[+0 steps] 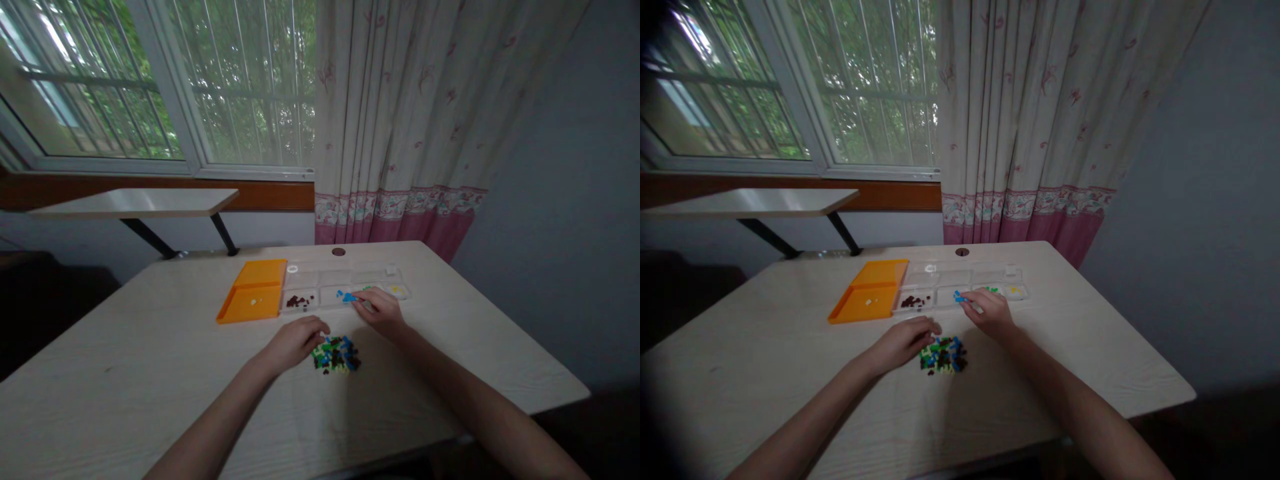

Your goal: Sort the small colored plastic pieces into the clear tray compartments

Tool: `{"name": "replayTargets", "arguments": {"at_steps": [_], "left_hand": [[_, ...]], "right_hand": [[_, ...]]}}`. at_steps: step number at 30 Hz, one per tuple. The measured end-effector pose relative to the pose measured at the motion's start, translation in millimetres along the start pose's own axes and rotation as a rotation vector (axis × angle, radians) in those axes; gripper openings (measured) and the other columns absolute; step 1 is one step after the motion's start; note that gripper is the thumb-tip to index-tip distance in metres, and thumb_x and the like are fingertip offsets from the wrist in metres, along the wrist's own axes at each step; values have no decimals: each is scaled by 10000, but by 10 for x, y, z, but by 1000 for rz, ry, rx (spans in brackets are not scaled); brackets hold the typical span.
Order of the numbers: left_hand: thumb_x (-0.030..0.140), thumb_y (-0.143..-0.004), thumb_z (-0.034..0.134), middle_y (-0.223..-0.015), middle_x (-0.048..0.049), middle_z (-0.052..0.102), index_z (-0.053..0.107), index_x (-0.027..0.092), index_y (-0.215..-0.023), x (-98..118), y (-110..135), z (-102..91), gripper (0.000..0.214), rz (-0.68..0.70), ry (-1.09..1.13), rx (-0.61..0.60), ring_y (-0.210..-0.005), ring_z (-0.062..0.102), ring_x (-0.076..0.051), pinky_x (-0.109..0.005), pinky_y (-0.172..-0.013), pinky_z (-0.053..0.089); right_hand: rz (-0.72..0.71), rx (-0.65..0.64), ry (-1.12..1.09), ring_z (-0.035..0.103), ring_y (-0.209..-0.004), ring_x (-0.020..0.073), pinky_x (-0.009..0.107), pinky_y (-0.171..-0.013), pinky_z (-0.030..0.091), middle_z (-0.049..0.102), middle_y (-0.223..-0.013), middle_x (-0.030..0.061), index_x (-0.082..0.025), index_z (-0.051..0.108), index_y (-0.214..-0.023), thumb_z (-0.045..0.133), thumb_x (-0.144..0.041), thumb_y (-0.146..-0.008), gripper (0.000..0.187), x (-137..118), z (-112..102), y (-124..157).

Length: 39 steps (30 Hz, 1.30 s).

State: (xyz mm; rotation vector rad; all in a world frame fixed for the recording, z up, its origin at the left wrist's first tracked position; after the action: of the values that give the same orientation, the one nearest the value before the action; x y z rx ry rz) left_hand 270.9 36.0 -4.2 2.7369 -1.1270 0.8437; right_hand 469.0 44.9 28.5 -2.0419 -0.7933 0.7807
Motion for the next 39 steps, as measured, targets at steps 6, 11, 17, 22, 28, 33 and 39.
{"name": "replayTargets", "arguments": {"at_steps": [6, 11, 17, 22, 28, 33, 39], "left_hand": [[234, -863, 400, -877, -41, 598, 608, 198, -887, 25, -6, -4, 212, 13, -22, -11, -819, 549, -154, -226, -725, 406], [240, -868, 392, -861, -38, 589, 598, 196, -868, 34, -5, -10, 211, 13, -49, -14, -802, 545, -153, -222, -708, 402], [234, -868, 405, -888, -37, 597, 600, 204, -908, 33, -5, -9, 201, 12, -46, -14, -833, 550, -156, -224, -729, 401], [239, -870, 415, -876, -35, 601, 620, 213, -905, 29, -10, -9, 210, 26, -48, -28, -817, 558, -150, -216, -718, 403], [255, -871, 425, -882, -34, 603, 630, 215, -900, 25, -14, -9, 211, 40, -56, -37, -831, 559, -148, -213, -733, 410], [244, -871, 417, -862, -30, 599, 617, 207, -876, 27, -19, -4, 204, 29, -23, -8, -813, 556, -147, -220, -725, 411], [267, -863, 422, -828, -53, 608, 591, 153, -857, 36, -62, -44, 205, -49, 153, 174, -782, 546, -153, -236, -705, 408]], "right_hand": [[15, -11, 14, 632, -706, 128, 226, -652, 502, 688, -770, 31, -205, 650, -869, 545, -238, -812, 124, 12, 4, 1], [2, -17, -8, 630, -716, 124, 226, -662, 499, 688, -796, 33, -197, 643, -886, 552, -231, -811, 123, 33, 10, 4], [25, -53, -8, 625, -750, 130, 228, -699, 490, 678, -818, 41, -185, 638, -900, 550, -222, -814, 128, 105, 23, 5], [134, -121, 58, 611, -714, 118, 211, -689, 470, 660, -804, 35, -187, 648, -909, 547, -250, -818, 150, 247, 124, 23], [276, -301, 192, 600, -749, 136, 220, -680, 459, 649, -841, 31, -219, 652, -995, 517, -291, -833, 223, 381, 292, 19], [285, -322, 170, 598, -755, 136, 218, -679, 456, 646, -858, 35, -213, 640, -1021, 492, -248, -838, 238, 344, 282, 32], [61, -291, 17, 603, -713, 121, 201, -661, 446, 664, -804, 28, -207, 658, -881, 547, -244, -808, 138, -54, 286, 127]]}}
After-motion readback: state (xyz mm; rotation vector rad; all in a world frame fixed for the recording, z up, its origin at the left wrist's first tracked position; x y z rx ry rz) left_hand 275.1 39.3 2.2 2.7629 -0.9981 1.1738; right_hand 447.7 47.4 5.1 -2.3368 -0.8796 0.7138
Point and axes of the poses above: each hand's wrist, its own y-axis away from the middle knuckle, its own z-axis out of the palm, x = y × z, the point moved 4 cm from there along -y, towards the middle knuckle
